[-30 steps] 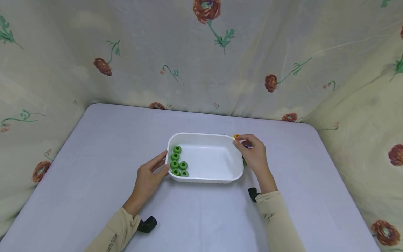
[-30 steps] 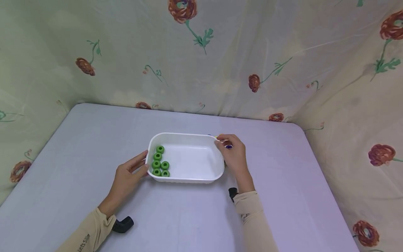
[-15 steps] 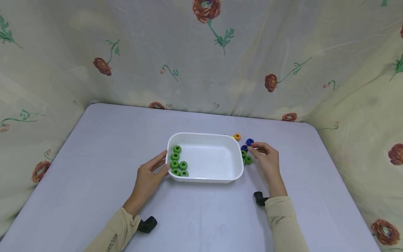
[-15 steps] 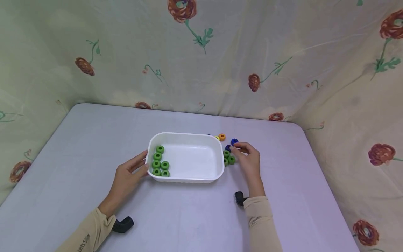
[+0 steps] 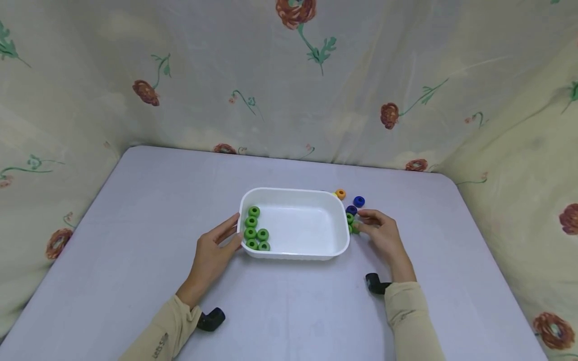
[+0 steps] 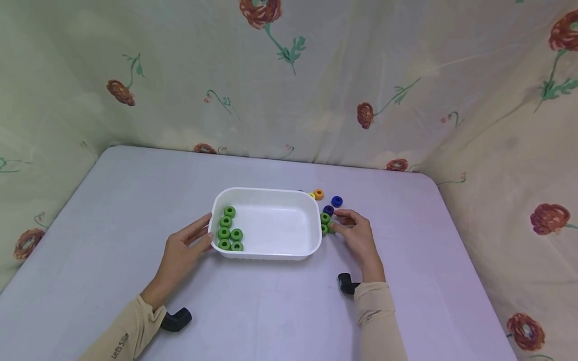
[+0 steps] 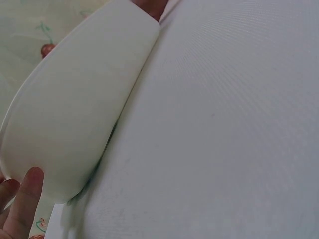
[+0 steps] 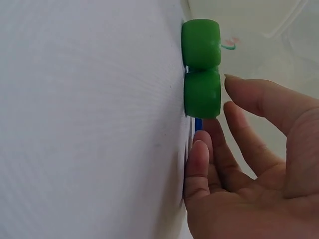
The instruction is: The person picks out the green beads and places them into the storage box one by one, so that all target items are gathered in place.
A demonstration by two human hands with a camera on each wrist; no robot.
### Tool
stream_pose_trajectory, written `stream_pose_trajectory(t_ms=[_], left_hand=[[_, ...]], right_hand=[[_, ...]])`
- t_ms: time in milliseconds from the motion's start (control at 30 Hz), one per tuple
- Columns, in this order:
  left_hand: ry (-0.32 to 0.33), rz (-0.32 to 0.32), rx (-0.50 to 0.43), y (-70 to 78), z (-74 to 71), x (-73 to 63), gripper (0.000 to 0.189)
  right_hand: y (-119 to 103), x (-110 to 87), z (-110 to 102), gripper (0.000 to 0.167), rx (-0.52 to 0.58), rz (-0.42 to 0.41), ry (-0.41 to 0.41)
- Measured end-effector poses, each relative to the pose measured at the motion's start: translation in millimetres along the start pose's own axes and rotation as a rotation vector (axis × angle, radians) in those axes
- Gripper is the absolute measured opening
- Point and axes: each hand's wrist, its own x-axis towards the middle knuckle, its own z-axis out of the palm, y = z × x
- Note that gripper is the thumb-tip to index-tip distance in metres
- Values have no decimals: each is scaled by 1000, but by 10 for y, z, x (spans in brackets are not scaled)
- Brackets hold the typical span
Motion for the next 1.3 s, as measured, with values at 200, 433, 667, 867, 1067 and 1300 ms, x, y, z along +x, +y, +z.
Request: stream_pose_trajectory(t_ms=[200,433,667,867,1067,1300], left_hand=[[-2,16,1,13,3,4,52],[0,16,-10,24,-1,-15,51],[-5,12,-19,25,-1,-19,51],[-6,13,-21,9,-2,-15,51],[-1,1,-23,14,-6,-23,51],[-5,7,-30,-4,-13,-5,51]], right_hand=[[69,-4,-28,48,-7,-26,-43],[121,-27,-28,50,-28,-87,-51],[144,-30,-10,48,-87,-93,-36],[135,-22,7,48,-160,-92,-36],[146,-12,16,48,-171,-76,-37],[122,-24,19,48,-165,-61,-38]])
